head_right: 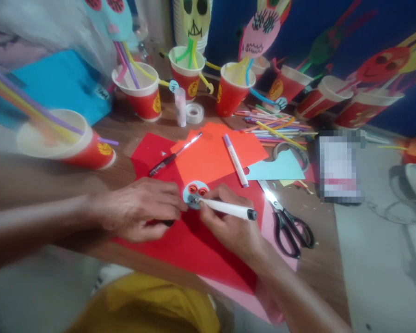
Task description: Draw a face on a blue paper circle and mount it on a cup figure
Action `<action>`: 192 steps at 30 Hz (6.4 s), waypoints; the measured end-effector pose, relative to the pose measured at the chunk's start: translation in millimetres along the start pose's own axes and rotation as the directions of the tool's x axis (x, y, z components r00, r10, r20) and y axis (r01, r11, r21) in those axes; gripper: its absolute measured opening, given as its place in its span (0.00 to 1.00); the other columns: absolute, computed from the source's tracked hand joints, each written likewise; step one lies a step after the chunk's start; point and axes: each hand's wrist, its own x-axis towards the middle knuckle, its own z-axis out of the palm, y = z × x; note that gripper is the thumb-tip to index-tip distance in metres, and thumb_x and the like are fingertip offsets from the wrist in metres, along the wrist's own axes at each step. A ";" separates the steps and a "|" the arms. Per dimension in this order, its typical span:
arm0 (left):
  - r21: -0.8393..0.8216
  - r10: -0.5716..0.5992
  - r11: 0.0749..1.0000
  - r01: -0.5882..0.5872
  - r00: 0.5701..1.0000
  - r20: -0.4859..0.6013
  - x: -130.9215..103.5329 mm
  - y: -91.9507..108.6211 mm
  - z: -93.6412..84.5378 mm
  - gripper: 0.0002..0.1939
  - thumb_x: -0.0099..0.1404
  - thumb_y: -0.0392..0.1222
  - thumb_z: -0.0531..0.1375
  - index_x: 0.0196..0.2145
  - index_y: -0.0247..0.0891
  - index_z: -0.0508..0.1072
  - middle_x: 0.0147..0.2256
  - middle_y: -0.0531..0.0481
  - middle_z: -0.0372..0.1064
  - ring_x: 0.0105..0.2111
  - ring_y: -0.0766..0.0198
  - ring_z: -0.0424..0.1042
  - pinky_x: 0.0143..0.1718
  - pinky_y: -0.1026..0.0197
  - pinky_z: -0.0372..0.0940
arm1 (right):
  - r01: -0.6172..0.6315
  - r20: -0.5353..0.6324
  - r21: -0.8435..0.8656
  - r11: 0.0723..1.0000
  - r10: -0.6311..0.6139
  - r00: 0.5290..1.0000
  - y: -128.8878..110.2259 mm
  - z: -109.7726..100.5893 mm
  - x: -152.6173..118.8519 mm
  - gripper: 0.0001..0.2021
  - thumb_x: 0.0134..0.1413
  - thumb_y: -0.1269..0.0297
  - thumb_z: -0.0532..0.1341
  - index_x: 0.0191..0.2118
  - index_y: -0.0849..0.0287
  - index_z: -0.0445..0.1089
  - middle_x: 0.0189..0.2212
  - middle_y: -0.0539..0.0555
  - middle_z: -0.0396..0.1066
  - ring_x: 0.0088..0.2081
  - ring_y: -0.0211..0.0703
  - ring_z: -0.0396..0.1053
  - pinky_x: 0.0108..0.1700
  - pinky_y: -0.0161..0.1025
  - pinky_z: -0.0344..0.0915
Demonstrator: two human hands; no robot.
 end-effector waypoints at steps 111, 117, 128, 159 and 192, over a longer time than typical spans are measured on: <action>-0.027 -0.016 1.000 0.016 1.000 -0.004 -2.2 -0.9 1.4 0.08 0.54 0.30 0.54 0.29 0.38 0.69 0.32 0.49 0.72 0.36 0.61 0.66 0.36 0.62 0.61 | -0.056 0.038 0.102 0.993 0.053 0.998 0.4 -2.1 -6.6 0.06 0.49 0.65 0.59 0.25 0.57 0.62 0.15 0.44 0.62 0.16 0.32 0.59 0.18 0.30 0.55; -0.032 -0.018 0.999 0.018 1.000 -0.006 -1.5 -0.6 1.0 0.08 0.54 0.29 0.54 0.29 0.38 0.69 0.31 0.48 0.72 0.36 0.61 0.66 0.36 0.62 0.62 | -0.053 0.056 0.066 0.996 0.050 0.997 0.3 -2.8 -6.7 0.06 0.49 0.64 0.59 0.25 0.57 0.62 0.15 0.44 0.62 0.17 0.33 0.59 0.18 0.30 0.55; -0.009 -0.015 1.000 0.015 1.000 -0.006 -1.2 -0.7 0.8 0.07 0.54 0.30 0.53 0.28 0.39 0.69 0.30 0.48 0.71 0.36 0.61 0.66 0.35 0.62 0.62 | -0.057 0.053 0.083 0.995 0.053 0.997 0.1 -2.1 -7.0 0.06 0.49 0.65 0.59 0.25 0.57 0.62 0.16 0.44 0.63 0.16 0.32 0.59 0.18 0.30 0.54; -0.003 -0.020 1.000 0.020 1.000 0.009 -1.4 -0.1 1.9 0.08 0.54 0.30 0.53 0.29 0.37 0.70 0.33 0.49 0.72 0.37 0.61 0.65 0.36 0.62 0.62 | -0.067 0.041 0.114 0.991 0.063 0.997 1.1 -1.0 -6.4 0.06 0.50 0.66 0.58 0.25 0.57 0.62 0.17 0.44 0.62 0.18 0.32 0.60 0.19 0.30 0.55; -0.005 0.017 1.000 -0.017 0.999 -0.041 -0.1 -1.3 0.8 0.08 0.54 0.30 0.53 0.28 0.39 0.69 0.31 0.48 0.71 0.35 0.61 0.67 0.35 0.63 0.63 | -0.013 0.071 0.102 0.995 0.006 0.997 -0.4 1.4 -6.6 0.06 0.51 0.63 0.59 0.28 0.58 0.64 0.18 0.45 0.64 0.18 0.33 0.60 0.20 0.31 0.55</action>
